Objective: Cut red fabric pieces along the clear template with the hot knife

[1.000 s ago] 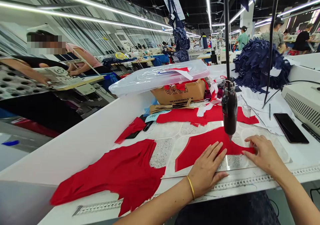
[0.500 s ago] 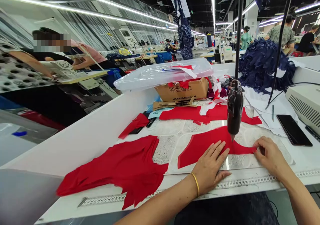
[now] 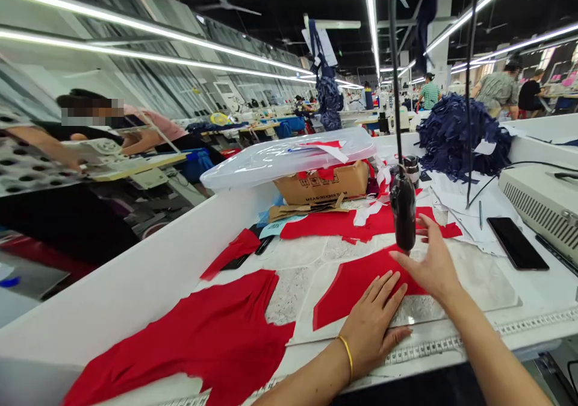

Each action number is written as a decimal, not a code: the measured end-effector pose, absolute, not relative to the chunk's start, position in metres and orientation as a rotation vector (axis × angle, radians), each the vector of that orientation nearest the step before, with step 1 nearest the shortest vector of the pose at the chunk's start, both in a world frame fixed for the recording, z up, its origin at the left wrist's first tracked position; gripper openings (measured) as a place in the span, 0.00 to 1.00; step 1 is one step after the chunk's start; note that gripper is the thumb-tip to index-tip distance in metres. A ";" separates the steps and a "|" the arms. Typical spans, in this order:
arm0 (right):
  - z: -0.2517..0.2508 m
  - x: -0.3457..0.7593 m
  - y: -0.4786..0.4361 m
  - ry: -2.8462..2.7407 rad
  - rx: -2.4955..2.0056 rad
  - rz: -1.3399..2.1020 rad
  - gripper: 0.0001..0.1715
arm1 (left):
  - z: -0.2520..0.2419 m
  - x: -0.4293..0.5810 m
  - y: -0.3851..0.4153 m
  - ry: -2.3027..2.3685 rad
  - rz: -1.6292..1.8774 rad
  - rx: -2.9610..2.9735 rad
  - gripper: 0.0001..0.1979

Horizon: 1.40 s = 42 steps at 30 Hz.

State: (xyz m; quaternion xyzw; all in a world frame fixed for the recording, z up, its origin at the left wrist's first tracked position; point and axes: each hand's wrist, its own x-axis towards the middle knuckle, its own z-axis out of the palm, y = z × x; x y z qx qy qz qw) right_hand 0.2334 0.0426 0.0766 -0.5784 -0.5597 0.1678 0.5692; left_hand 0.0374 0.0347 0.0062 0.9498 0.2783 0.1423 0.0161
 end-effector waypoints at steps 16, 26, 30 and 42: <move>0.093 0.216 0.048 -1.169 -1.210 0.281 0.23 | 0.002 0.031 0.039 0.770 0.508 2.999 0.34; 0.113 0.260 0.017 -1.164 -1.373 0.098 0.13 | 0.026 0.063 0.027 0.486 0.316 3.024 0.36; 0.118 0.267 0.018 -1.150 -1.387 0.084 0.12 | 0.027 0.083 0.029 0.434 0.327 3.020 0.36; 0.108 0.273 0.026 -1.098 -1.347 0.116 0.13 | 0.019 0.093 0.033 0.341 0.391 2.977 0.38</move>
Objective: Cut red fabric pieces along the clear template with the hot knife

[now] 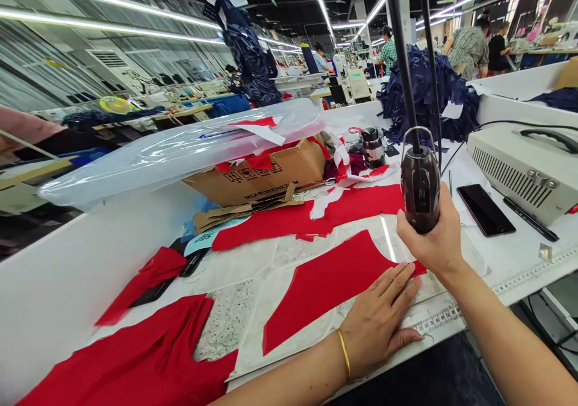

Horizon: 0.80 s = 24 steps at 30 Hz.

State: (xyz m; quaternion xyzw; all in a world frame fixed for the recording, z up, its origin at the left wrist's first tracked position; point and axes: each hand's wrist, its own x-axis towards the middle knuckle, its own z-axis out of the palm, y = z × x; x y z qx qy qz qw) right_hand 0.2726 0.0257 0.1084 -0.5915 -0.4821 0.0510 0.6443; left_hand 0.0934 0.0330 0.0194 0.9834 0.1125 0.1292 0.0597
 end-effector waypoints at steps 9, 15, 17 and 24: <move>0.100 0.275 0.022 -1.084 -1.291 0.130 0.16 | 0.019 0.096 0.031 0.379 0.418 2.982 0.40; 0.101 0.272 0.021 -1.076 -1.328 0.169 0.16 | 0.020 0.097 0.032 0.390 0.371 2.965 0.40; 0.102 0.272 0.020 -1.069 -1.326 0.165 0.17 | 0.022 0.097 0.032 0.386 0.368 2.969 0.40; 0.105 0.271 0.019 -1.060 -1.332 0.156 0.16 | 0.024 0.097 0.032 0.388 0.355 2.982 0.40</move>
